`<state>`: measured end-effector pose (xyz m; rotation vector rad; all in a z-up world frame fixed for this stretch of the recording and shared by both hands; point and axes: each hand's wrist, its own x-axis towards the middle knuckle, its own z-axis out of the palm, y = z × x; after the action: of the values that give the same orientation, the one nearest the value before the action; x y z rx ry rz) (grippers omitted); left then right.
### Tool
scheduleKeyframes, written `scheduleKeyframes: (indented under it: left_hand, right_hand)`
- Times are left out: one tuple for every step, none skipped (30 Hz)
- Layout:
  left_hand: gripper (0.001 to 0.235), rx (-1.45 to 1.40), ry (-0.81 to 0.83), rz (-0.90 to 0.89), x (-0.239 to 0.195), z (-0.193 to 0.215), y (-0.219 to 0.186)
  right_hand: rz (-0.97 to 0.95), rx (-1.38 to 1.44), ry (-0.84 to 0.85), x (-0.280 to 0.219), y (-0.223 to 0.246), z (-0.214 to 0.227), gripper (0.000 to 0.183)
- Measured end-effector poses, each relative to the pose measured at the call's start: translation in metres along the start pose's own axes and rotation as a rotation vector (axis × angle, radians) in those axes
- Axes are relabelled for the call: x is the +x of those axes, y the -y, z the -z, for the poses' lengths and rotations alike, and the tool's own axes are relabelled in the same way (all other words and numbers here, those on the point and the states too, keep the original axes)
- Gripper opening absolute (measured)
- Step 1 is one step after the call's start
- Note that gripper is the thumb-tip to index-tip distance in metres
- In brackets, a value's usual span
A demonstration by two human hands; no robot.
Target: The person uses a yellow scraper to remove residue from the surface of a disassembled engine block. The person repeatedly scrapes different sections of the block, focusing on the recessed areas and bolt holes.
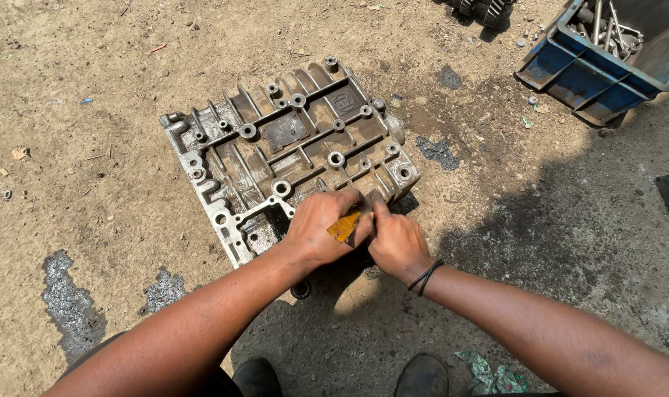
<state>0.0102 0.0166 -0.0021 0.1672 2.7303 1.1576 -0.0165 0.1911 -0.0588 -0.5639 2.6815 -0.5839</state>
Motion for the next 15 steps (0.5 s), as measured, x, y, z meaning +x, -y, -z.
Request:
scheduleKeyframes:
  left_hand:
    - [0.023,-0.114,0.037,0.073,0.003,0.002,0.004]
    - [0.022,-0.165,0.018,0.084,0.005,0.004,0.009]
    - [0.022,-0.216,-0.001,0.096,0.006,0.007,0.015]
    - [0.023,-0.268,-0.02,0.11,0.007,0.007,0.02]
    - [0.022,-0.298,-0.054,0.108,0.008,0.005,0.023]
    - [0.021,-0.325,-0.088,0.104,0.011,0.003,0.025]
    - [0.02,-0.351,-0.122,0.1,0.012,0.002,0.027]
    - [0.02,-0.317,-0.129,0.138,0.013,-0.001,0.027]
    - [0.021,-0.282,-0.136,0.177,0.014,-0.005,0.025]
    - [0.021,-0.248,-0.144,0.215,0.014,-0.007,0.022]
    - [0.02,-0.284,-0.133,0.233,0.014,-0.007,0.021]
    - [0.019,-0.32,-0.122,0.253,0.013,-0.005,0.019]
    - [0.018,-0.355,-0.111,0.273,0.013,-0.004,0.018]
    - [0.017,-0.376,-0.125,0.286,0.014,-0.003,0.017]
    - [0.016,-0.397,-0.139,0.299,0.015,-0.002,0.017]
  right_hand:
    - [-0.011,0.008,0.065,-0.002,0.003,-0.001,0.067]
    - [-0.023,0.016,0.134,-0.005,0.006,-0.001,0.077]
    - [-0.035,0.025,0.202,-0.006,0.01,-0.001,0.087]
    - [-0.059,0.025,0.26,-0.007,0.013,0.001,0.089]
    - [-0.083,0.024,0.318,-0.007,0.015,0.004,0.091]
    - [-0.106,0.025,0.373,-0.006,0.017,0.007,0.094]
    - [-0.107,0.022,0.374,-0.002,0.018,0.011,0.097]
    - [-0.109,0.02,0.373,0.002,0.018,0.014,0.101]
    - [-0.111,0.017,0.372,0.004,0.019,0.016,0.104]
    - [-0.103,0.031,0.376,0.005,0.02,0.018,0.107]
    - [-0.095,0.045,0.379,0.005,0.021,0.019,0.11]
    - [-0.086,0.059,0.384,0.006,0.022,0.021,0.113]
    - [-0.094,0.088,0.409,0.005,0.024,0.022,0.111]
    - [-0.104,0.12,0.435,0.003,0.025,0.023,0.11]
    - [-0.114,0.151,0.46,0.003,0.025,0.024,0.108]
